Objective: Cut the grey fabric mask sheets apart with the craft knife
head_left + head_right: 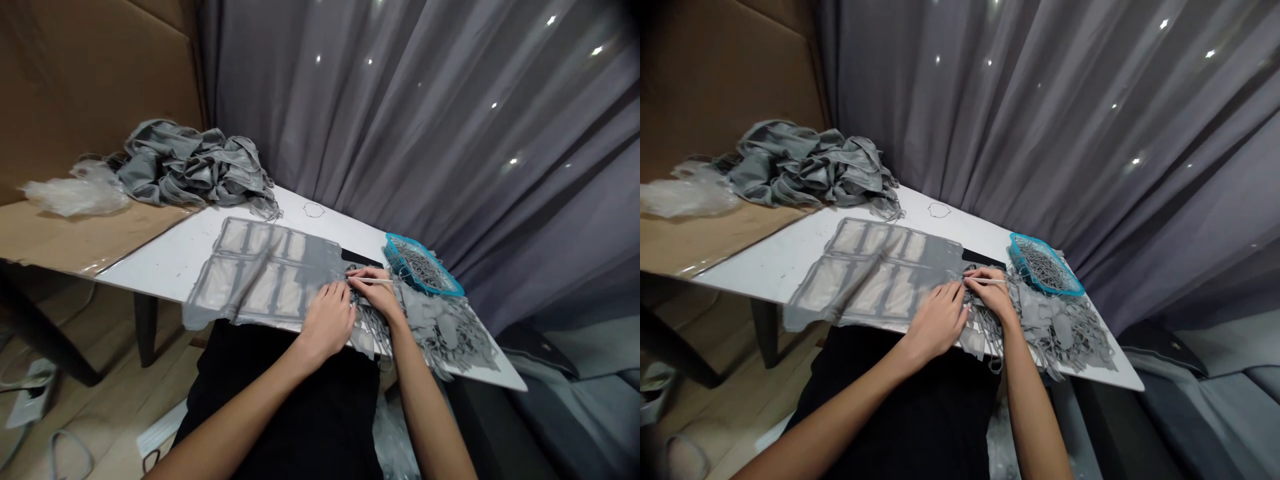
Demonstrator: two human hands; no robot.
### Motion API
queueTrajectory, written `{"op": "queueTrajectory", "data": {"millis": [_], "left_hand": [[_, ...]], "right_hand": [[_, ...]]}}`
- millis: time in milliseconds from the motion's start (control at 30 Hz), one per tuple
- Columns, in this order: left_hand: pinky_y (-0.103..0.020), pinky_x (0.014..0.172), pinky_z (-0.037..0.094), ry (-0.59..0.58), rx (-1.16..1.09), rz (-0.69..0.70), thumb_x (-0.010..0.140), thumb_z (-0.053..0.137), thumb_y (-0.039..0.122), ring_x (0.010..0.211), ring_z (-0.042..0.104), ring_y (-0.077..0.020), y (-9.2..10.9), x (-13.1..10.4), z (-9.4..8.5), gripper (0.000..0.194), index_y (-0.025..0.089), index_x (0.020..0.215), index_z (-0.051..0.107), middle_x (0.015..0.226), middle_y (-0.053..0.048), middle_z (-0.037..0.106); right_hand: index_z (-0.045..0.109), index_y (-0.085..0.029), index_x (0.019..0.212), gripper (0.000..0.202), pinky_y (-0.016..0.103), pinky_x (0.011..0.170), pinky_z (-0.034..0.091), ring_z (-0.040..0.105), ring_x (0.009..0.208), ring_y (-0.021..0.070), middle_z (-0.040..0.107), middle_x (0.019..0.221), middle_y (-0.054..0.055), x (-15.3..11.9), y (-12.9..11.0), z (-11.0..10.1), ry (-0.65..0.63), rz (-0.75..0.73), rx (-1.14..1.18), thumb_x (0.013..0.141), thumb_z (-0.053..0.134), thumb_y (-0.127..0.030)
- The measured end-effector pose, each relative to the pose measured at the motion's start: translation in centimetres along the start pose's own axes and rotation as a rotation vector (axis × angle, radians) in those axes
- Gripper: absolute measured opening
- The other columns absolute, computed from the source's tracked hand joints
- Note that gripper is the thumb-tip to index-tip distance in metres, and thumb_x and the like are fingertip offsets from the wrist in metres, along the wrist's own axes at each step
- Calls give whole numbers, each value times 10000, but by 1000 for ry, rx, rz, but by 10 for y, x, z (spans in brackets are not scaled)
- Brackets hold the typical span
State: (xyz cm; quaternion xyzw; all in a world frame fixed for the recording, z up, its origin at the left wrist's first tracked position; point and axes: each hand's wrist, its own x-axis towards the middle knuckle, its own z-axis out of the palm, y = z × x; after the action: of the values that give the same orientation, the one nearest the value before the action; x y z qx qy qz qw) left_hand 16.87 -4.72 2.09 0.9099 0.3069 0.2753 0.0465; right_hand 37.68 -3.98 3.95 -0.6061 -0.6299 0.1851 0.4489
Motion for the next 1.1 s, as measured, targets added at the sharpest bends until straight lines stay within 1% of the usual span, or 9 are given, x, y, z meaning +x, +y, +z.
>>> {"op": "queueTrajectory", "data": {"millis": [100,267,333,433,533,633,867,1000,1100], "left_hand": [[-488,1180,497,5,1,-6,1140,484,296,1396,654,-354,1,-1,-2,465,65,1514,636,1472,-228,723],[-476,1200,480,-4,-9,-7,1139,487,297,1435,628,-344,0,0,-1,460,72,1515,629,1481,-218,715],[-476,1208,474,-11,-12,-4,1138,488,294,1446,622,-340,0,0,-1,459,81,1520,626,1489,-213,712],[-485,1219,469,-22,-13,-4,1138,487,290,1453,618,-347,0,0,-1,469,67,1528,621,1494,-222,710],[-493,1240,453,-29,-13,1,1148,470,292,1463,611,-354,0,0,0,486,38,1538,611,1517,-237,698],[-492,1249,444,-28,-12,3,1148,478,295,1467,610,-355,0,0,0,488,35,1540,610,1536,-246,686],[-485,1208,478,-21,5,6,1137,465,285,1436,627,-349,-1,0,-1,460,69,1506,635,1495,-216,719],[-489,1202,482,-14,7,12,1127,471,274,1427,635,-351,-1,1,0,450,67,1484,650,1489,-224,724],[-491,1190,486,-8,5,16,1127,468,275,1411,643,-351,-1,0,1,449,75,1485,651,1467,-220,736]], "right_hand": [[819,-238,768,207,428,897,684,858,967,304,893,1056,116,-1,1,-1,-5,-14,-9,865,868,-414],[828,-235,793,179,412,863,685,857,953,299,891,1096,116,-4,3,-1,-13,-25,-11,873,872,-388],[836,-237,798,171,411,872,683,857,961,300,892,1093,111,-5,4,-1,-15,-31,-17,878,874,-383],[848,-240,811,169,421,910,679,855,977,302,892,1085,105,-5,4,-1,-16,-45,-30,889,872,-388],[846,-242,811,187,423,895,682,855,955,301,891,1089,104,-5,5,-1,-17,-60,-44,901,862,-405],[835,-245,803,204,424,888,682,855,962,305,892,1075,105,-5,6,0,-15,-80,-65,917,846,-414],[842,-259,835,202,429,890,668,855,958,314,894,1076,96,-6,4,2,-29,-136,-173,963,783,-404],[866,-289,940,162,441,911,650,852,963,328,898,1059,79,-9,3,4,-52,-167,-264,989,746,-386],[858,-302,937,155,413,888,635,847,986,329,899,1094,67,-11,4,6,-67,-171,-319,995,726,-358]]}}
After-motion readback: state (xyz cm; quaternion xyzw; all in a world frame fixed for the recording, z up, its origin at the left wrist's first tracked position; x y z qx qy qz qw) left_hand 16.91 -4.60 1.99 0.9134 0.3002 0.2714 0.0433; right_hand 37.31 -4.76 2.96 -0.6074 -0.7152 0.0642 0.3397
